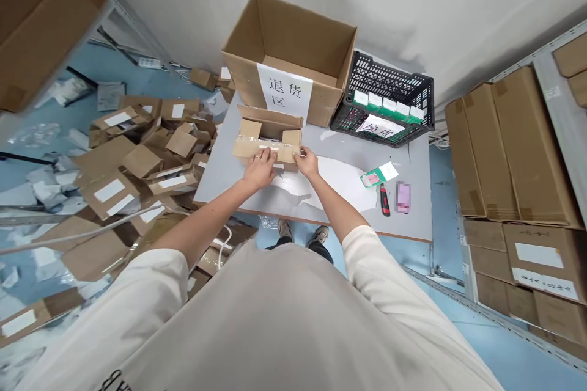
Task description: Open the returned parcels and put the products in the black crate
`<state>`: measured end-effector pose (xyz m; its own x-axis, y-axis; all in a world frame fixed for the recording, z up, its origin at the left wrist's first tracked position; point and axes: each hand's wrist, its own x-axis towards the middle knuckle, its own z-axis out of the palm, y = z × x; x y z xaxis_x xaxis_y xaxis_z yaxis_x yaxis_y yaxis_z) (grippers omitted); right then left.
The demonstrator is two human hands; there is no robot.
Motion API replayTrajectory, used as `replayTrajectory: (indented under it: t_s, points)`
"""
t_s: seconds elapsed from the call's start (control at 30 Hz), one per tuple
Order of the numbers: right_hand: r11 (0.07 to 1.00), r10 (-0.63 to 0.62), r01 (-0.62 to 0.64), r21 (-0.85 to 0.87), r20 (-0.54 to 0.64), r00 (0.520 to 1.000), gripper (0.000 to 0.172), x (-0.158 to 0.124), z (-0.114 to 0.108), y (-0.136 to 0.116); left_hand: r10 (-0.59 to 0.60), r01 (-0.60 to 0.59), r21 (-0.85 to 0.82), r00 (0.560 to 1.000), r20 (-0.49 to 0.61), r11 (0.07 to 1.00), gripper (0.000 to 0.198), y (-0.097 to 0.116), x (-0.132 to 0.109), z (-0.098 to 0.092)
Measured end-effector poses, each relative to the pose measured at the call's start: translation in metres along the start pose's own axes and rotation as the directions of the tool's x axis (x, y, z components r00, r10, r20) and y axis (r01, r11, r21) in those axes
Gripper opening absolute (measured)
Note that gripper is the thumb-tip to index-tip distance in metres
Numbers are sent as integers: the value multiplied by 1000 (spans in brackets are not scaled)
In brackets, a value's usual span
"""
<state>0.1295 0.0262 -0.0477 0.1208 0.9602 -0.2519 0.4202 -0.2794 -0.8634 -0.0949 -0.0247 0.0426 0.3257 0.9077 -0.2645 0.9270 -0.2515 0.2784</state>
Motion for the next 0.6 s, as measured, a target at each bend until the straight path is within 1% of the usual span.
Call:
replayTrajectory:
  t_s: [0.1, 0.17, 0.23, 0.33, 0.43, 0.53, 0.6]
  points:
    - [998, -42, 42, -43, -13, 999, 61, -3, -15, 7, -3, 2, -32, 999, -43, 999, 76, 0, 3, 1]
    - [994, -83, 80, -71, -36, 996, 57, -6, -33, 11, 15, -20, -52, 997, -79, 998, 70, 7, 7, -4]
    - [987, -129, 123, -100, -61, 990, 55, -11, -57, 16, 63, -69, -55, 993, -101, 996, 63, 18, 13, -10]
    - [970, -199, 180, -165, -106, 974, 53, -20, -104, 26, 165, -170, -42, 980, -107, 985, 57, 45, 24, -17]
    - [944, -257, 212, -253, -158, 953, 48, -32, -161, 40, 247, -251, -36, 964, -96, 967, 54, 79, 38, -18]
    - [917, -292, 203, -344, -233, 928, 46, -46, -221, 57, 310, -313, -22, 948, -72, 950, 52, 118, 50, -14]
    - [902, -299, 168, -398, -295, 907, 44, -55, -257, 70, 343, -344, -13, 938, -52, 939, 52, 144, 57, -10]
